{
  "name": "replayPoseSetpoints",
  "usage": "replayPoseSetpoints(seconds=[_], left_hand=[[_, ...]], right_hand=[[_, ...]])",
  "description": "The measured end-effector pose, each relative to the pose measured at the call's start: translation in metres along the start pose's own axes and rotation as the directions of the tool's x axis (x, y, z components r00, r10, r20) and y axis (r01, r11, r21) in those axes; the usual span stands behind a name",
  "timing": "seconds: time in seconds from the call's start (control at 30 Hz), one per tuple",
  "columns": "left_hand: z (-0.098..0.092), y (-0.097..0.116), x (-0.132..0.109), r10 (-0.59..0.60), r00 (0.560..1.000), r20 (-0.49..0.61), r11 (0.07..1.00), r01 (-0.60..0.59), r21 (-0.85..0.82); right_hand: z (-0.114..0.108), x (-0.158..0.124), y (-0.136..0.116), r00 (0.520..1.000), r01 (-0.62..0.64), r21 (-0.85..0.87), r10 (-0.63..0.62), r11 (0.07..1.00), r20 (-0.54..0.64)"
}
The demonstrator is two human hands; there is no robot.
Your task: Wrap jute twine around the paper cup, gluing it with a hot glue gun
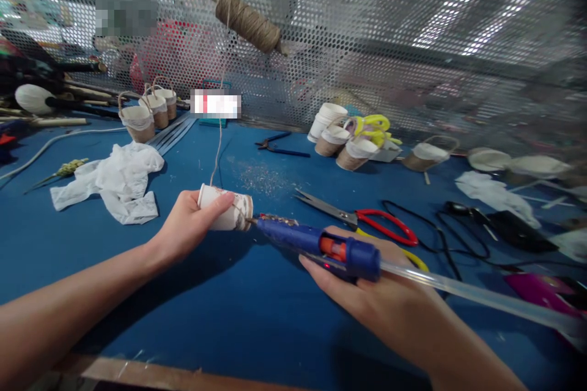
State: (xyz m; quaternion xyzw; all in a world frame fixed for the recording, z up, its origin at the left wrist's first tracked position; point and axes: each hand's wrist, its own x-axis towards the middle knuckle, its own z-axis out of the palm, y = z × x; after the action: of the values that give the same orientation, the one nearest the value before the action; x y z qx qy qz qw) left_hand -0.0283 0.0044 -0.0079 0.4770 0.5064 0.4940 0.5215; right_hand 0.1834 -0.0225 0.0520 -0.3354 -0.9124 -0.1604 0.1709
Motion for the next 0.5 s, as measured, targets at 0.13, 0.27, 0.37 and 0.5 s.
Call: replayPoseSetpoints(seconds=[0.13,0.27,0.37,0.5], left_hand=[[0.0019,0.0024,-0.0034,0.028,0.999,0.017,0.997,-0.029,0.066],[0.0033,0.0040,-0.0048,0.084,0.996,0.030,0.990,-0.087,0.109],[0.0032,0.0045,-0.0043,0.100,0.994,0.032,0.987,-0.104,0.121],[0.0029,0.0040,-0.0060,0.151,0.987,0.060,0.975,-0.159,0.152]], right_hand=[[0.0016,-0.0017,0.0028,0.995,0.078,-0.079,-0.083,0.994,-0.064],[0.0076,-0.0079,0.0035,0.997,-0.007,-0.064,0.002,0.998,-0.081],[0.0070,-0.0068,0.0023,0.997,-0.017,0.043,0.020,0.999,-0.073],[0.0012,-0.0015,0.0043,0.997,-0.040,0.093,0.046,0.995,-0.055]])
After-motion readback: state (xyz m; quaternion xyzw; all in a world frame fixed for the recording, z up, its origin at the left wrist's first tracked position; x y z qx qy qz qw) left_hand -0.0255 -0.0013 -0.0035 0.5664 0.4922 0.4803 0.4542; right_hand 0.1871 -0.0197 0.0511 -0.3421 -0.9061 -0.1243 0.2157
